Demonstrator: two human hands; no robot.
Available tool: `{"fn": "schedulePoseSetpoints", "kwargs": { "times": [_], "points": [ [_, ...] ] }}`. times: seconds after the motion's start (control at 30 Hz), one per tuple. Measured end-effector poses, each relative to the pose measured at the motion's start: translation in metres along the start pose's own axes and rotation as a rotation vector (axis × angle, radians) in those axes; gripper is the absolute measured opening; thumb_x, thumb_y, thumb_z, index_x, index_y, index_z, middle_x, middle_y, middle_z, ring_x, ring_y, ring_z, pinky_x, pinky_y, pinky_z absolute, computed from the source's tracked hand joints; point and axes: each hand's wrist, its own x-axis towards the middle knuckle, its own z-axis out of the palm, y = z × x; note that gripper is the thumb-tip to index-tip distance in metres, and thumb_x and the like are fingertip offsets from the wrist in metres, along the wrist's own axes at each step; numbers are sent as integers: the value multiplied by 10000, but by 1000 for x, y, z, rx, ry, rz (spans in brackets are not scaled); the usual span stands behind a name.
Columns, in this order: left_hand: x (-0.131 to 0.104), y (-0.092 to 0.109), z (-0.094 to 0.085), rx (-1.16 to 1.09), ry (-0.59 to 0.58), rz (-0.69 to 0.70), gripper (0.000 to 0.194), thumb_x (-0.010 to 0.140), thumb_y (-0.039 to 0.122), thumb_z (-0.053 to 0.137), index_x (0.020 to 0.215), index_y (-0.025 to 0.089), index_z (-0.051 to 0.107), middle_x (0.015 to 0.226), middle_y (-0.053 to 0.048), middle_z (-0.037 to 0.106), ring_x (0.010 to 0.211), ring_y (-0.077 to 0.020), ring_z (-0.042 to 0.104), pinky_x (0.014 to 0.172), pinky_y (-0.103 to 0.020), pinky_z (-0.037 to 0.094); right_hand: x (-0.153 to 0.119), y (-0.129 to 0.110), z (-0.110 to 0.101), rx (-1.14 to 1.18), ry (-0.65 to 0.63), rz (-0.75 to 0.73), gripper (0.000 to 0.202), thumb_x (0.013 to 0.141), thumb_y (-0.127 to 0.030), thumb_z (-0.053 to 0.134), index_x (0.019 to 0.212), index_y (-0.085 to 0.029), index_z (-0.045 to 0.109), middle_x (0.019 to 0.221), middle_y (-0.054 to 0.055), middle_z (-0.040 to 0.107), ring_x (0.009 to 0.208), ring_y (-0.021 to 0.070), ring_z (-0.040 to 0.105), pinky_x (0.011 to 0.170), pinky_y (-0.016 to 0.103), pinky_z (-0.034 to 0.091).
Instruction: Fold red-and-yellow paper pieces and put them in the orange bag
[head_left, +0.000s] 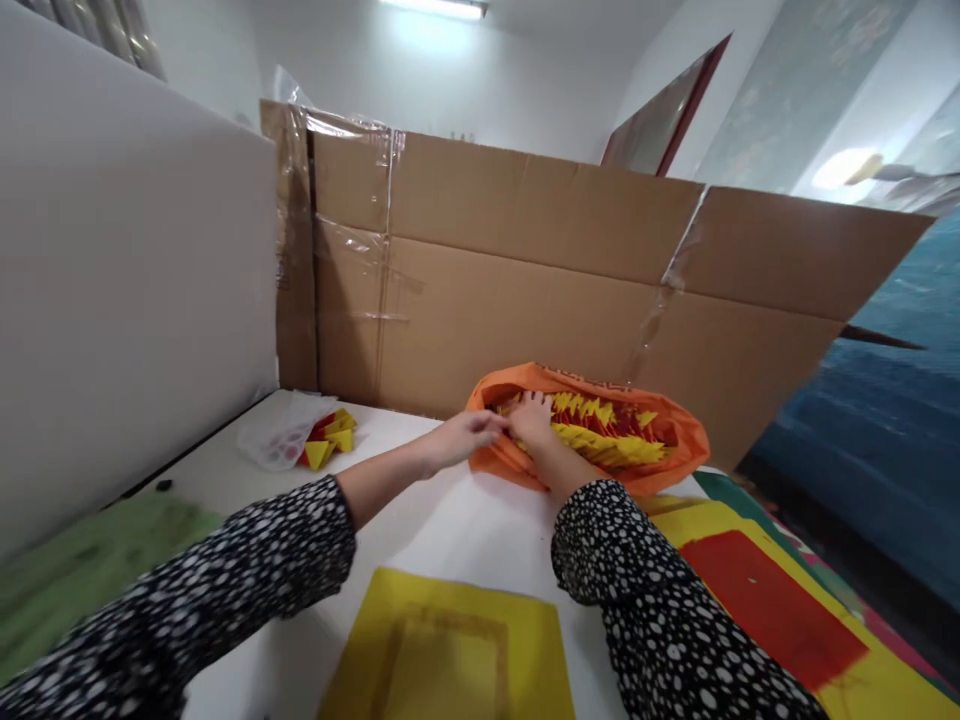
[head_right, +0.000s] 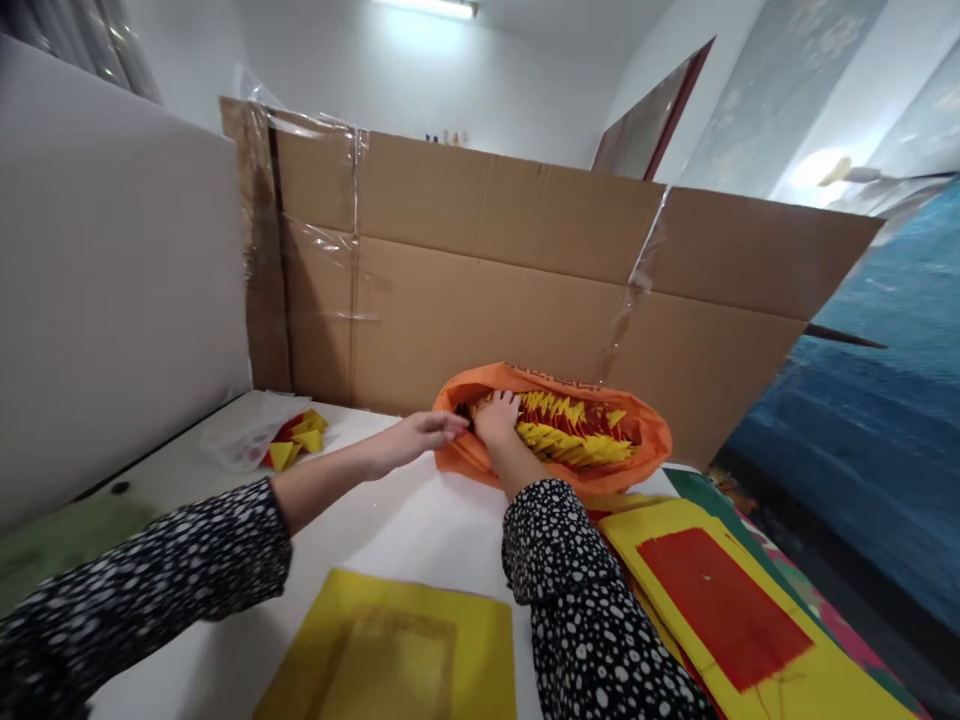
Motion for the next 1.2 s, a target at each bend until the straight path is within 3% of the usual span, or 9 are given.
{"fn": "schedulePoseSetpoints", "kwargs": {
  "times": [0.1,0.2,0.33,0.43,0.6,0.7,0.77,0.97,1.2],
  "points": [
    [-62,-15,-26,472,-284,82,247,816,126,630,1028,218,716,1069,-38,714,1024,-227,622,942,-326,471,-8,1,-15,34,8,7,389,960,-405,476,1266,-191,585,1377,177,475,1287,340,393,1025,527,296],
    [-128,-39,-38,854,-415,205,328,875,199,583,1190,265,643,1227,-56,646,1121,-251,599,976,-355,459,-23,6,-32,54,26,-8,435,954,-402,464,1282,-138,575,1382,233,427,1289,377,361,1011,526,270],
    [-202,-68,-30,1013,-635,346,469,886,310,610,1341,253,516,1471,-112,435,1355,-296,409,1088,-408,389,-68,21,-53,88,32,-92,431,932,-389,503,1274,-134,564,1379,215,415,1286,381,340,1024,538,228],
    [-238,-88,-19,1132,-723,395,674,813,420,695,1408,227,444,1515,-143,366,1420,-351,273,1148,-511,280,-135,35,-60,121,21,-196,392,929,-369,520,1276,-191,561,1336,164,484,1254,351,381,1029,522,226],
    [-261,-115,-6,1275,-607,421,555,885,310,608,1410,254,437,1477,-101,440,1397,-329,334,1148,-525,275,-286,56,-31,277,-208,-477,254,884,-338,627,1132,-293,658,1130,57,668,1081,250,571,986,426,347],
    [-267,-122,0,1292,-574,474,517,899,327,593,1393,243,463,1444,-105,481,1382,-334,360,1134,-525,294,-359,69,4,490,-245,-640,400,856,-345,666,1248,-324,590,1288,67,605,1194,255,528,1022,435,362],
    [-271,-125,4,1288,-543,488,502,905,364,591,1377,234,481,1441,-117,482,1377,-337,368,1124,-529,304,-389,76,26,526,-220,-665,554,824,-388,703,1342,-321,516,1411,80,509,1285,263,462,1046,428,367],
    [-280,-139,7,1285,-459,514,406,956,385,516,1334,237,527,1405,-113,517,1361,-317,398,1117,-530,316,-413,76,64,534,-77,-630,543,828,-397,711,1333,-298,538,1433,92,495,1354,262,403,1075,453,355],
    [-284,-130,4,1257,-535,503,368,944,351,559,1297,244,564,1364,-103,547,1307,-292,466,1094,-495,356,-415,75,64,605,-24,-659,350,857,-356,687,1195,-275,645,1309,67,617,1273,234,512,1040,427,390]
  ]
}}
